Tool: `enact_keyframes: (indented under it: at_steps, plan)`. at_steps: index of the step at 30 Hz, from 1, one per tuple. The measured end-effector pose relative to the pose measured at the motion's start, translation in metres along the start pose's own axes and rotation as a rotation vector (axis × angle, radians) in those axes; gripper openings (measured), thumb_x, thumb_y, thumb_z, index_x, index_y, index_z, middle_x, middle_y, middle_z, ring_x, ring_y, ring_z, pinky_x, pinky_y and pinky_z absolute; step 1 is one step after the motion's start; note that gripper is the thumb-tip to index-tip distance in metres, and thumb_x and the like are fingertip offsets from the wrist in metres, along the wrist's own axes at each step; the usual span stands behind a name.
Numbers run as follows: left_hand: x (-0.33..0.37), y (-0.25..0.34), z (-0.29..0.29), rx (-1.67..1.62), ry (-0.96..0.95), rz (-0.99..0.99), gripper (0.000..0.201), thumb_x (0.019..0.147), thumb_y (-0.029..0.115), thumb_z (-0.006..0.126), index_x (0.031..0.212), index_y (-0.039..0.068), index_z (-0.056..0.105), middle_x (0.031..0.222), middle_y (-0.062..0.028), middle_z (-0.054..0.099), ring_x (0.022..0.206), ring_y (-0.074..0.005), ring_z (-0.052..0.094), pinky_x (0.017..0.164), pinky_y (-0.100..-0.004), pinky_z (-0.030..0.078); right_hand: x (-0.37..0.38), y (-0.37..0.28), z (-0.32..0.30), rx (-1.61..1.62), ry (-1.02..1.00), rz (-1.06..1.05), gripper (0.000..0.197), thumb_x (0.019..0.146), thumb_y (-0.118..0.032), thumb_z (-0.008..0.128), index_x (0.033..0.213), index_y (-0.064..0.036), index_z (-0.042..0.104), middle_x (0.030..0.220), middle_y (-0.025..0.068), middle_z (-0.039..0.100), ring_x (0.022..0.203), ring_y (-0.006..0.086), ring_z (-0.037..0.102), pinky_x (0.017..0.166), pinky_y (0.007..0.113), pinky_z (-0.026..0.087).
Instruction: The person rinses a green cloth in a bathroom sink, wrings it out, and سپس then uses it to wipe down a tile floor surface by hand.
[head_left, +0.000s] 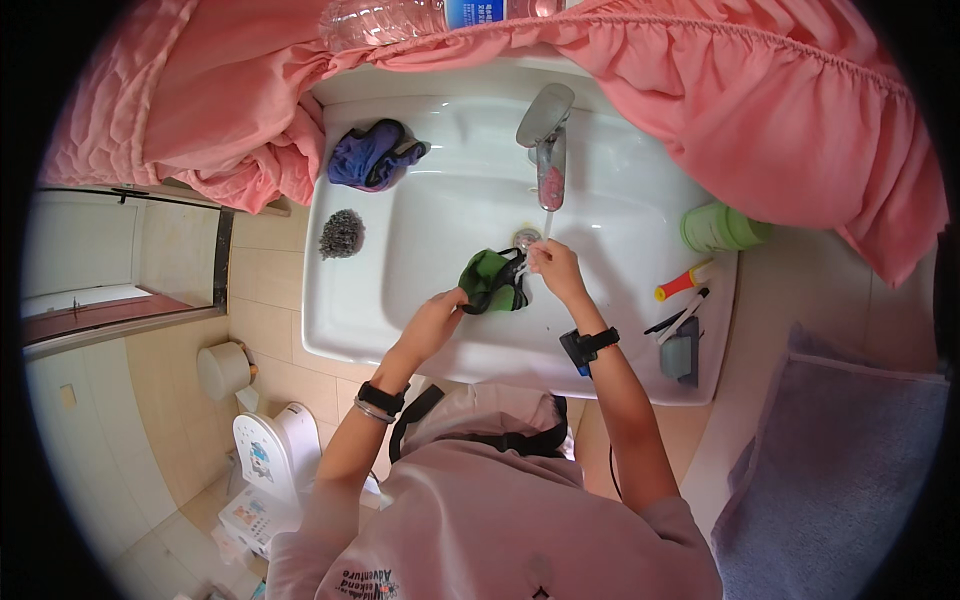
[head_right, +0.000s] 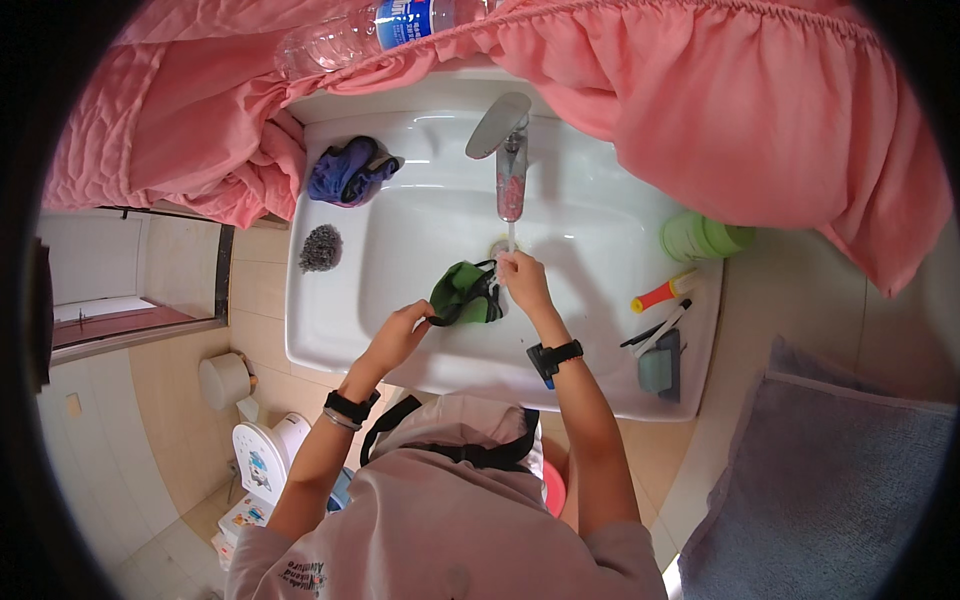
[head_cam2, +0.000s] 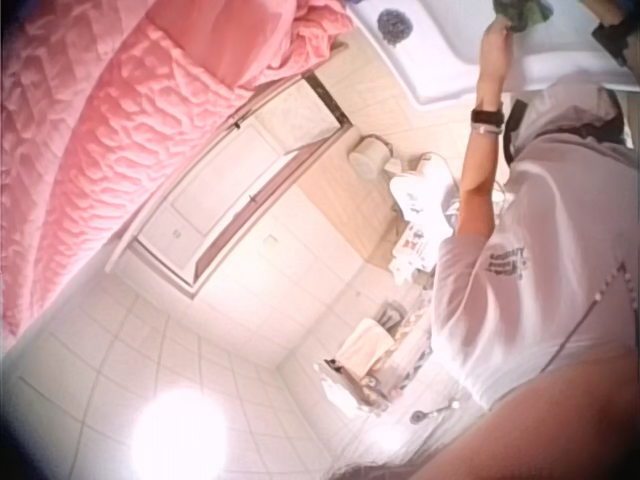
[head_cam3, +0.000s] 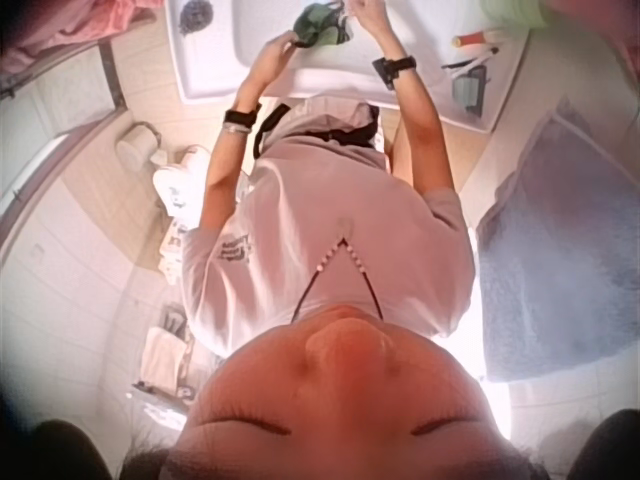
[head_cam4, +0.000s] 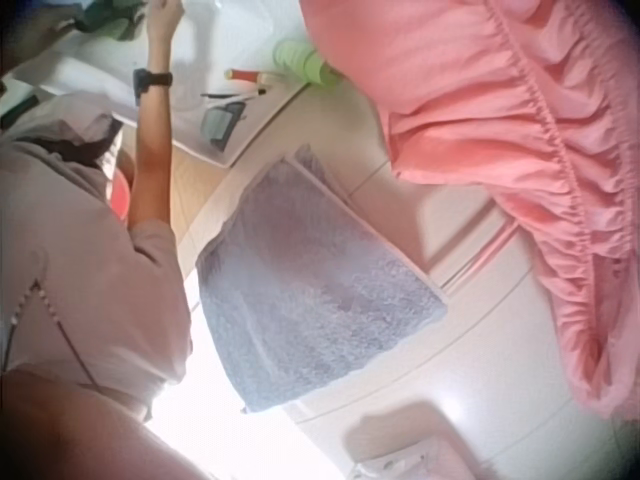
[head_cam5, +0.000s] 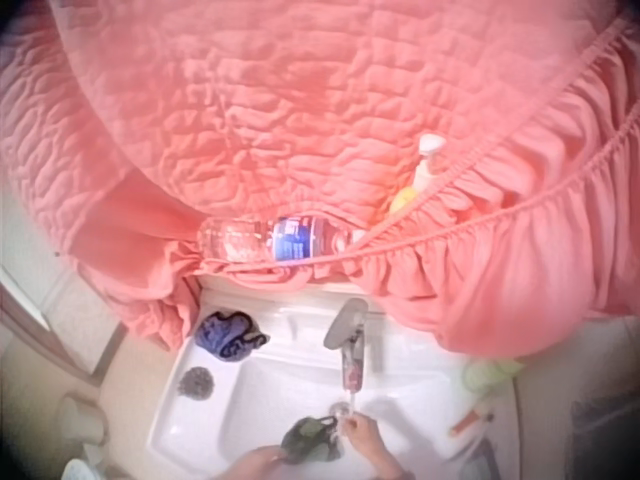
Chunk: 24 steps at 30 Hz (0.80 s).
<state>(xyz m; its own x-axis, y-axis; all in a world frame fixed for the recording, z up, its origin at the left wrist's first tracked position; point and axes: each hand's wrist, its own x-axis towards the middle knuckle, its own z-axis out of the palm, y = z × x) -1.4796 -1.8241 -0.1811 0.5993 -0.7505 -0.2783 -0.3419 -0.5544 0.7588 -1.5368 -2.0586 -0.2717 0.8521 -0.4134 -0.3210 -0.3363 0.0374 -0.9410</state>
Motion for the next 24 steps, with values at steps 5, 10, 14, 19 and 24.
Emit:
enact_keyframes:
  at_steps: [5, 10, 14, 19, 24]
  plan:
    - [-0.002, -0.006, 0.004, 0.021, 0.013, 0.002, 0.021, 0.078, -0.005, 0.05, 0.098, 0.002, 0.055, 0.093, -0.0176, 0.06, 0.088, -0.0348, 0.057, 0.077, -0.0392, 0.045, 0.004, 0.009, -0.002, -0.203, -0.106, -0.079, 0.017, 0.087, -0.008, 0.054, 0.101, -0.0008, 0.063, 0.07, 0.0082, 0.062, 0.063, 0.0166, 0.059, 0.063, 0.029, 0.05]
    - [-0.007, -0.011, 0.006, 0.091, -0.145, 0.024, 0.024, 0.071, -0.009, 0.048, 0.09, 0.001, 0.059, 0.092, -0.0155, 0.055, 0.087, -0.0332, 0.055, 0.078, -0.0377, 0.045, -0.012, 0.027, 0.012, -0.572, -0.343, -0.176, 0.028, 0.078, -0.005, 0.06, 0.105, -0.0127, 0.063, 0.102, 0.0137, 0.059, 0.092, 0.0298, 0.058, 0.076, 0.035, 0.048]
    - [-0.012, -0.016, 0.009, 0.099, -0.183, 0.045, 0.023, 0.069, -0.01, 0.049, 0.087, 0.001, 0.06, 0.092, -0.0148, 0.055, 0.086, -0.0325, 0.055, 0.078, -0.037, 0.045, -0.022, 0.042, 0.028, -0.767, -0.456, -0.309, 0.038, 0.07, -0.005, 0.067, 0.107, -0.0156, 0.062, 0.111, 0.0124, 0.051, 0.104, 0.031, 0.051, 0.086, 0.04, 0.043]
    - [-0.019, -0.025, 0.008, 0.113, -0.186, 0.069, 0.025, 0.068, -0.011, 0.049, 0.087, 0.001, 0.06, 0.092, -0.0151, 0.055, 0.086, -0.0329, 0.055, 0.078, -0.037, 0.045, -0.025, 0.029, 0.027, -0.888, -0.579, -0.297, 0.025, 0.07, -0.006, 0.068, 0.093, -0.011, 0.059, 0.103, 0.0087, 0.055, 0.097, 0.0301, 0.053, 0.086, 0.041, 0.04]
    - [-0.026, -0.029, 0.013, 0.138, -0.122, 0.041, 0.024, 0.072, -0.008, 0.052, 0.093, 0.001, 0.06, 0.092, -0.0152, 0.054, 0.088, -0.0337, 0.054, 0.079, -0.037, 0.045, -0.048, 0.028, 0.001, -0.841, -0.546, -0.304, 0.018, 0.074, -0.012, 0.064, 0.086, -0.0072, 0.051, 0.09, 0.008, 0.059, 0.09, 0.029, 0.055, 0.083, 0.038, 0.038]
